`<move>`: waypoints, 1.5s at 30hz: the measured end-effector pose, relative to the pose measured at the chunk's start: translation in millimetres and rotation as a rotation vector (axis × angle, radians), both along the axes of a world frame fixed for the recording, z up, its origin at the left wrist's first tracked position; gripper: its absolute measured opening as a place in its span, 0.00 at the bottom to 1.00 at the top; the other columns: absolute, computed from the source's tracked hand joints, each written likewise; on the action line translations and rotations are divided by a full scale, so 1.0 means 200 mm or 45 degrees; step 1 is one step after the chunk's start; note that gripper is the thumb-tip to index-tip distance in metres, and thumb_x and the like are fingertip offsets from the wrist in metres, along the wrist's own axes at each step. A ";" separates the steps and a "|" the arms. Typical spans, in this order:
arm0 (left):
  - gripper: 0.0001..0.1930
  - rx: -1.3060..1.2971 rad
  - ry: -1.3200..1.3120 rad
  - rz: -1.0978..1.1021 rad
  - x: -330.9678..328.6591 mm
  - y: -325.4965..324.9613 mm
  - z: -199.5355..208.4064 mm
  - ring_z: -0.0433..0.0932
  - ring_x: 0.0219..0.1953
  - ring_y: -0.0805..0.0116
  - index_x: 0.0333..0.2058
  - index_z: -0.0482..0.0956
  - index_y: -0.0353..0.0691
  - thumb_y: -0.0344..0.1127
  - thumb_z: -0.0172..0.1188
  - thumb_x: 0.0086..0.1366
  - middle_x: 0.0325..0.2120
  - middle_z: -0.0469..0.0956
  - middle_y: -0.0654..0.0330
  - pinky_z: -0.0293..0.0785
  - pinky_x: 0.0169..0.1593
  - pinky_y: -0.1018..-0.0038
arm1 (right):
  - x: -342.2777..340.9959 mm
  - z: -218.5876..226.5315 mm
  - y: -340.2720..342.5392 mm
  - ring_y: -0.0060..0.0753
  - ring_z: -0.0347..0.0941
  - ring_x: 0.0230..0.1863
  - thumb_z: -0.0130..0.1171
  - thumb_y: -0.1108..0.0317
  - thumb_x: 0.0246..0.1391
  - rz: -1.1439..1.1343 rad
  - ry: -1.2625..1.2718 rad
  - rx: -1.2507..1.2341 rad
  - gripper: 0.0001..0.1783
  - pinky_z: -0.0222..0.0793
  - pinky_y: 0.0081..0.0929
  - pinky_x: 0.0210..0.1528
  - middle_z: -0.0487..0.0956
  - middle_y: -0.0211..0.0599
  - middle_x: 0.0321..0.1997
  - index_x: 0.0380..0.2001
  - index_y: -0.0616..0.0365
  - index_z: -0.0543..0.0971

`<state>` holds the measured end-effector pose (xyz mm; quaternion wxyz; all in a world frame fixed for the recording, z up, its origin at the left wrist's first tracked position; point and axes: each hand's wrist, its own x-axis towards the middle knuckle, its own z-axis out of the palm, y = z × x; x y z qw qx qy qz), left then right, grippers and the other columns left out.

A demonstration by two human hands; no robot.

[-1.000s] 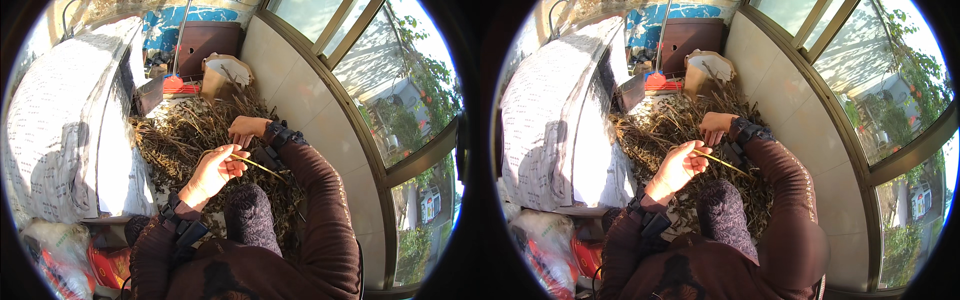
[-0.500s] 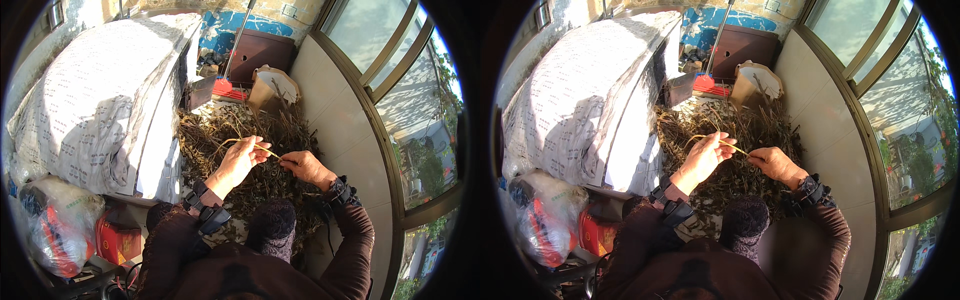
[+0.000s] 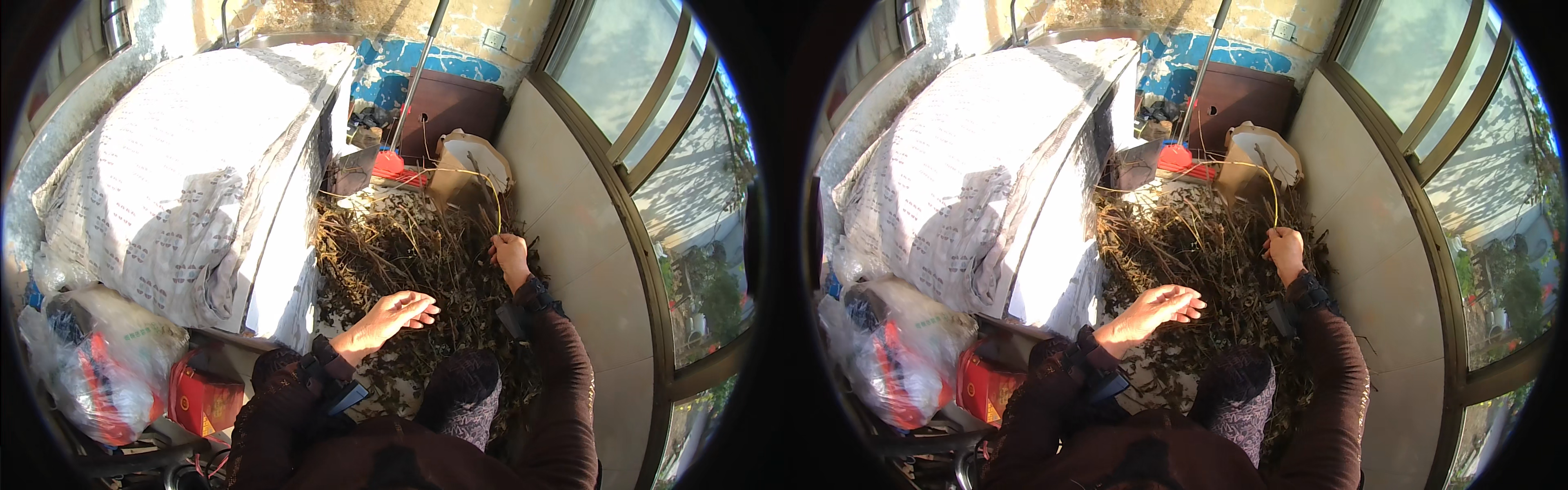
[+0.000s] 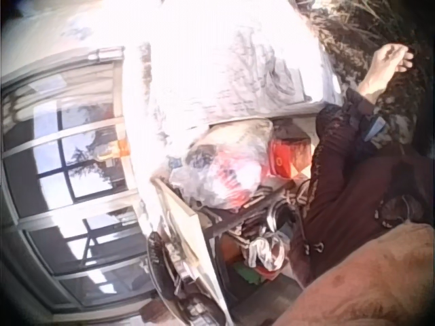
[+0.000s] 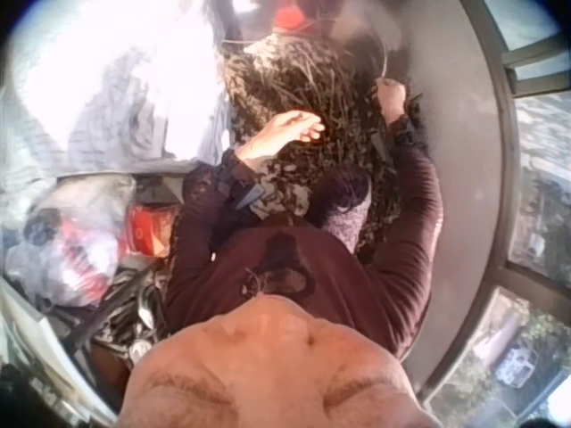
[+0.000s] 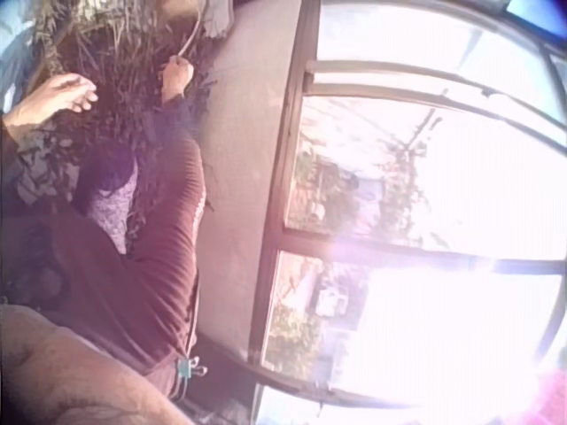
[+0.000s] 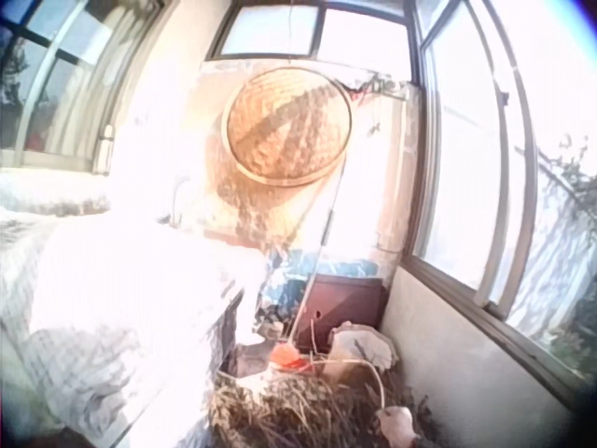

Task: The person walks to a corner of a sunroom and kneels beside a metal stove. They repeatedly pick up handfuls of dry twigs and branches from a pile on the floor and place them into the stove's firebox to feed the fire.

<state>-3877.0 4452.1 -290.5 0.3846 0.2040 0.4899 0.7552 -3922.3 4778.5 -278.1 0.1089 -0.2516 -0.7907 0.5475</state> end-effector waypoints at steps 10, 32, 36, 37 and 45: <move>0.20 -0.021 -0.033 0.093 -0.04 -0.05 0.04 0.76 0.47 0.68 0.51 0.73 0.36 0.45 0.54 0.70 0.47 0.77 0.55 0.72 0.50 0.73 | -0.35 -0.32 -0.18 0.29 0.66 0.22 0.51 0.70 0.64 -0.116 -0.108 -0.296 0.16 0.65 0.34 0.24 0.74 0.40 0.28 0.48 0.74 0.72; 0.16 0.274 -0.003 0.316 -0.10 -0.22 0.09 0.78 0.47 0.61 0.53 0.72 0.33 0.34 0.48 0.72 0.47 0.78 0.49 0.71 0.53 0.67 | -0.94 -0.64 -1.18 0.41 0.73 0.26 0.54 0.63 0.59 1.091 0.207 0.321 0.15 0.68 0.36 0.30 0.78 0.46 0.24 0.30 0.67 0.81; 0.15 0.232 -0.087 0.540 -0.14 -0.22 0.08 0.79 0.42 0.61 0.48 0.75 0.33 0.36 0.49 0.70 0.41 0.80 0.49 0.73 0.50 0.67 | -1.12 -0.70 -1.36 0.51 0.76 0.39 0.55 0.61 0.55 1.130 0.392 0.638 0.15 0.69 0.38 0.44 0.80 0.49 0.34 0.32 0.63 0.81; 0.15 0.232 -0.110 0.633 -0.15 -0.22 0.08 0.79 0.40 0.59 0.47 0.76 0.32 0.36 0.48 0.70 0.39 0.80 0.48 0.74 0.49 0.65 | -1.13 -0.70 -1.37 0.50 0.75 0.42 0.56 0.60 0.54 1.218 0.364 0.791 0.16 0.68 0.36 0.47 0.81 0.47 0.37 0.34 0.62 0.81; 0.11 0.102 -0.250 0.735 -0.15 -0.22 0.04 0.80 0.36 0.64 0.41 0.78 0.35 0.37 0.56 0.68 0.35 0.82 0.53 0.74 0.44 0.71 | -0.72 -0.45 -0.61 0.55 0.74 0.48 0.56 0.64 0.56 0.859 -0.102 0.459 0.23 0.70 0.42 0.50 0.78 0.56 0.48 0.52 0.67 0.73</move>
